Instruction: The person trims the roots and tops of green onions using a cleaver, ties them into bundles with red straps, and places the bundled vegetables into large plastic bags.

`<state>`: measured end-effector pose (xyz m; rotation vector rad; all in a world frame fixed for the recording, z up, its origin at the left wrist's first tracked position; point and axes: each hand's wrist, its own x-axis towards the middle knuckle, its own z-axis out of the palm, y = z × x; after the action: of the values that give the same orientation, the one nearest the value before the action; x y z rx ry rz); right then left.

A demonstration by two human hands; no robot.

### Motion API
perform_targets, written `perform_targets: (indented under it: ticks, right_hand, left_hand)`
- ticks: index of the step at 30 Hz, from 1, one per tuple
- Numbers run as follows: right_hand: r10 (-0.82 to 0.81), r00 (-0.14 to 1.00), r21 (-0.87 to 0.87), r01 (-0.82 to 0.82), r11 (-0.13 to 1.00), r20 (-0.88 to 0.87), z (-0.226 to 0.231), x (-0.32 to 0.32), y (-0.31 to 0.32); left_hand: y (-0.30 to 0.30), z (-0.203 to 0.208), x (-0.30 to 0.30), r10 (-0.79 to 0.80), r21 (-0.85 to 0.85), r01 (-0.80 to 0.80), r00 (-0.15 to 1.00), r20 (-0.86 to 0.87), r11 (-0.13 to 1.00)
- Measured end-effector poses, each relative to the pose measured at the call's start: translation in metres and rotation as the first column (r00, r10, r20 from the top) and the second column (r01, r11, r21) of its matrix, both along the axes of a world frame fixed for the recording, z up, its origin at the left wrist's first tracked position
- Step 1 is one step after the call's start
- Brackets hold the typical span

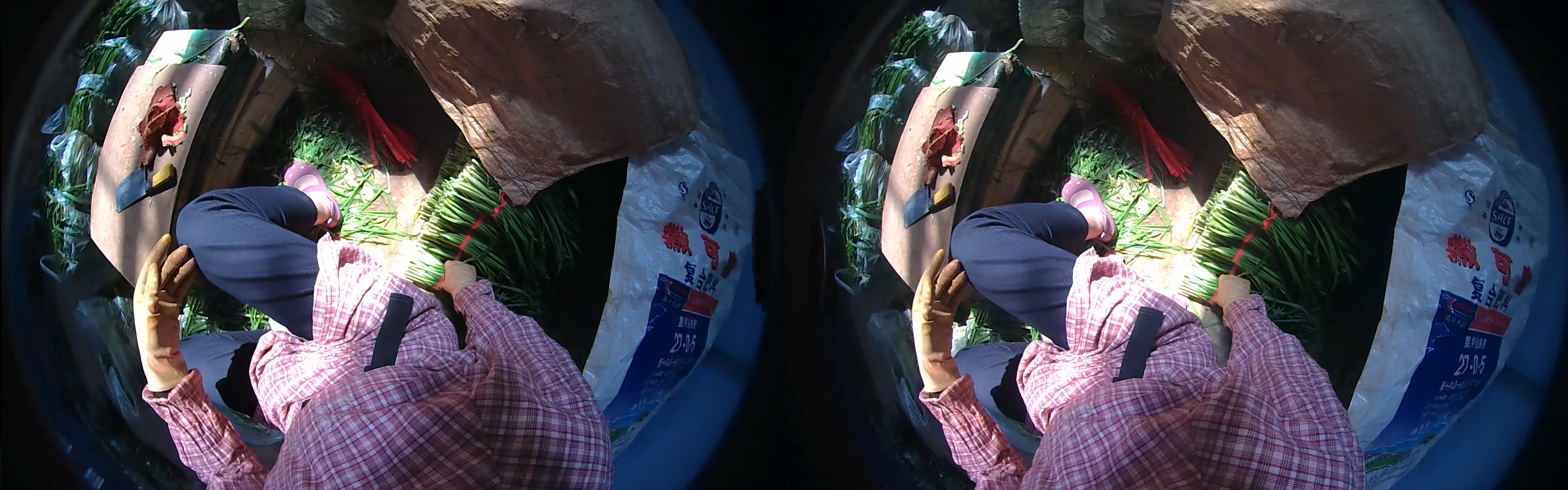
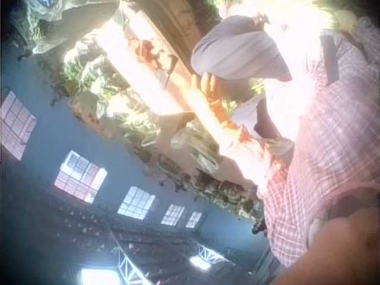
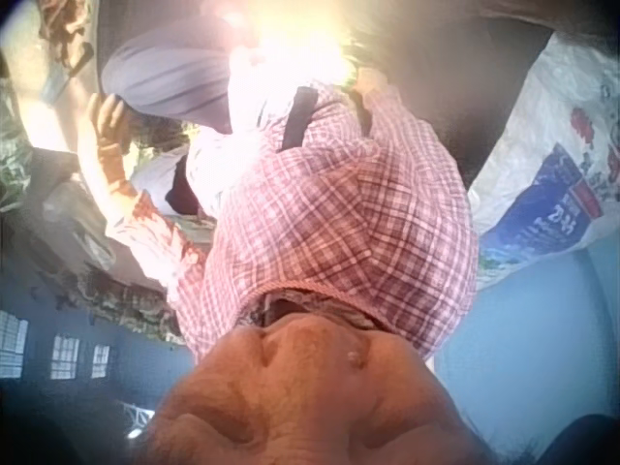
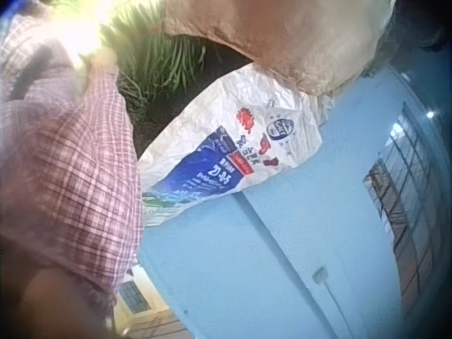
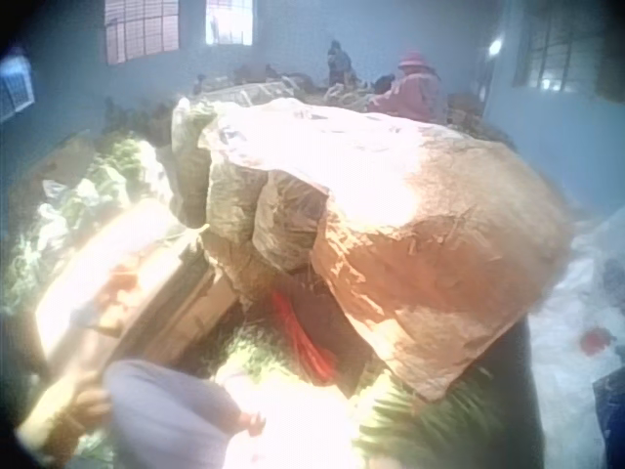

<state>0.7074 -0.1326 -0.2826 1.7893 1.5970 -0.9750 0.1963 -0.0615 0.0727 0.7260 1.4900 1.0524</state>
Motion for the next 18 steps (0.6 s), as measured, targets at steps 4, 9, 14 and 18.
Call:
perform_targets:
  ticks: [4, 9, 14, 18]
  right_hand:
    - [-0.007, 0.980, -0.133, 0.034, 0.990, 0.198, 0.022, -0.026, 0.011]
    - [0.110, 0.993, -0.132, -0.103, 0.986, 0.046, 0.030, -0.043, 0.078]
    - [0.007, 0.814, 0.295, 0.203, 0.934, -0.581, 0.088, -0.135, 0.196]
    - [0.026, 0.430, 0.247, 0.468, 0.848, -0.902, 0.190, -0.237, 0.265]
  left_hand:
    - [0.001, 0.006, 0.003, 0.050, 0.022, -0.051, 0.997, 0.055, 0.998]
    - [-0.006, -0.006, -0.012, 0.116, 0.086, -0.124, 0.989, 0.093, 0.989]
    - [-0.028, -0.055, -0.045, 0.354, 0.161, -0.360, 0.933, 0.065, 0.919]
    - [-0.001, -0.068, -0.048, 0.497, 0.291, -0.423, 0.827, -0.262, 0.858]
